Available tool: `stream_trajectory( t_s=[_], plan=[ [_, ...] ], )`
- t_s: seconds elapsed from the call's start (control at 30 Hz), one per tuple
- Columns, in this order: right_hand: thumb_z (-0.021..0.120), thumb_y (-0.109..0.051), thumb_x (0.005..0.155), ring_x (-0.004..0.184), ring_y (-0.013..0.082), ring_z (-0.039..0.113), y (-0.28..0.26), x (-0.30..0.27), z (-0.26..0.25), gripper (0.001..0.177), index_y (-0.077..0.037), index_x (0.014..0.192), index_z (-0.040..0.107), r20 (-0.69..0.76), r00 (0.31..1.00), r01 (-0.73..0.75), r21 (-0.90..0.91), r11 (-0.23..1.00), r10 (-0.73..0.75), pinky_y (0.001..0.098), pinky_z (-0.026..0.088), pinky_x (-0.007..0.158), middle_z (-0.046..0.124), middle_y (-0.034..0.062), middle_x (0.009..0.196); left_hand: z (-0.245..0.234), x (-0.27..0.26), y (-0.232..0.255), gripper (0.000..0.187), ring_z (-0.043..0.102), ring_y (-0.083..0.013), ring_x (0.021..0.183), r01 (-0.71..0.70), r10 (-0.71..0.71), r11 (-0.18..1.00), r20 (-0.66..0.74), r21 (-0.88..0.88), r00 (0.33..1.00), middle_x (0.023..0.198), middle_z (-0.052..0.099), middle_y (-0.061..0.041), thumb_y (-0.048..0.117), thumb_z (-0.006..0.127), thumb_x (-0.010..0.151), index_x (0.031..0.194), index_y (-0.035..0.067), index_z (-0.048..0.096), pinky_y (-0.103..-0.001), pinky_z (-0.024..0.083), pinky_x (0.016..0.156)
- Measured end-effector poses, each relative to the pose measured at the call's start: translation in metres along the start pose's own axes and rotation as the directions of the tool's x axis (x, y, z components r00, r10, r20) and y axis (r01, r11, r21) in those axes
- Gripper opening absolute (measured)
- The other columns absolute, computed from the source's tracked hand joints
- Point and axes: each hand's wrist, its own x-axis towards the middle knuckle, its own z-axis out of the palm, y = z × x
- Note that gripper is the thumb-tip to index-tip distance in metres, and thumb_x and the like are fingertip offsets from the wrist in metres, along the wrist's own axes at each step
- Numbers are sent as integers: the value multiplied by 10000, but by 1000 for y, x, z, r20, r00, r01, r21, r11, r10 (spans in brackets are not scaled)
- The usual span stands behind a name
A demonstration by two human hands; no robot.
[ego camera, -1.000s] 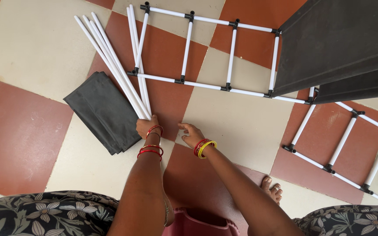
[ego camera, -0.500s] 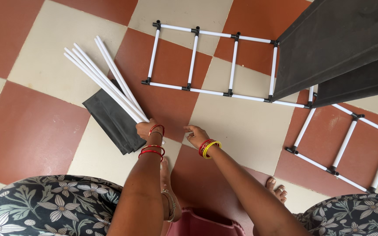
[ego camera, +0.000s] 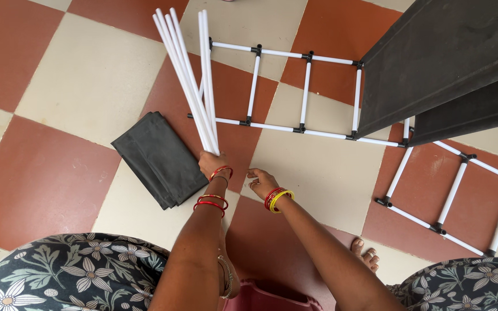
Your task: The person assembles a fabric-and-rod storage rack on the floor, inserting white tubes into the sleeves of black fabric panels and connecting them to a plastic framework.
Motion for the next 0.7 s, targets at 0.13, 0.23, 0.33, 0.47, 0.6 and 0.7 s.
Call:
stream_trajectory(
  t_s=[0.13,0.23,0.33,0.47,0.6,0.7],
  plan=[
    [626,-59,925,1177,178,636,12,4,-3,500,-157,1411,559,4,1000,-11,-13,1000,11,338,533,1029,654,32,1350,24,5,3,396,738,-402,965,-56,56,998,53,3,997,1049,731,-264,206,827,810,1073,-18,634,-476,636,776],
    [640,-58,921,1155,182,645,20,6,-7,484,-150,1393,578,-6,1000,-20,42,999,20,334,540,1024,657,35,1350,45,16,2,365,737,-404,978,-86,86,996,39,-2,996,1050,737,-257,213,825,799,1053,3,667,-469,628,809],
    [637,-60,929,1142,180,644,26,9,-8,475,-150,1392,577,-3,998,-59,49,997,60,334,549,1014,655,37,1349,60,28,-3,402,731,-417,982,-108,107,994,38,23,993,1053,732,-260,219,846,769,1053,8,655,-479,623,810],
    [632,-71,932,1136,175,648,36,13,-6,474,-149,1395,574,8,997,-73,73,995,72,336,551,1009,649,33,1352,72,42,-5,504,739,-386,939,-152,152,988,139,-9,978,1035,716,-248,248,900,744,1058,-9,602,-454,627,797],
    [636,-77,930,1131,173,648,42,15,-2,477,-151,1397,575,15,997,-79,103,992,77,336,545,1011,652,33,1344,87,57,-18,483,743,-298,912,-95,145,977,272,-191,951,1029,720,-189,222,898,785,1088,-7,599,-398,619,810],
    [645,-92,935,1119,161,651,43,15,0,471,-158,1397,575,4,999,-52,81,995,51,331,541,1006,663,28,1325,102,76,-42,329,759,-229,920,-249,310,933,229,-260,923,1011,775,-127,97,824,804,1099,18,701,-349,600,838]
  ],
)
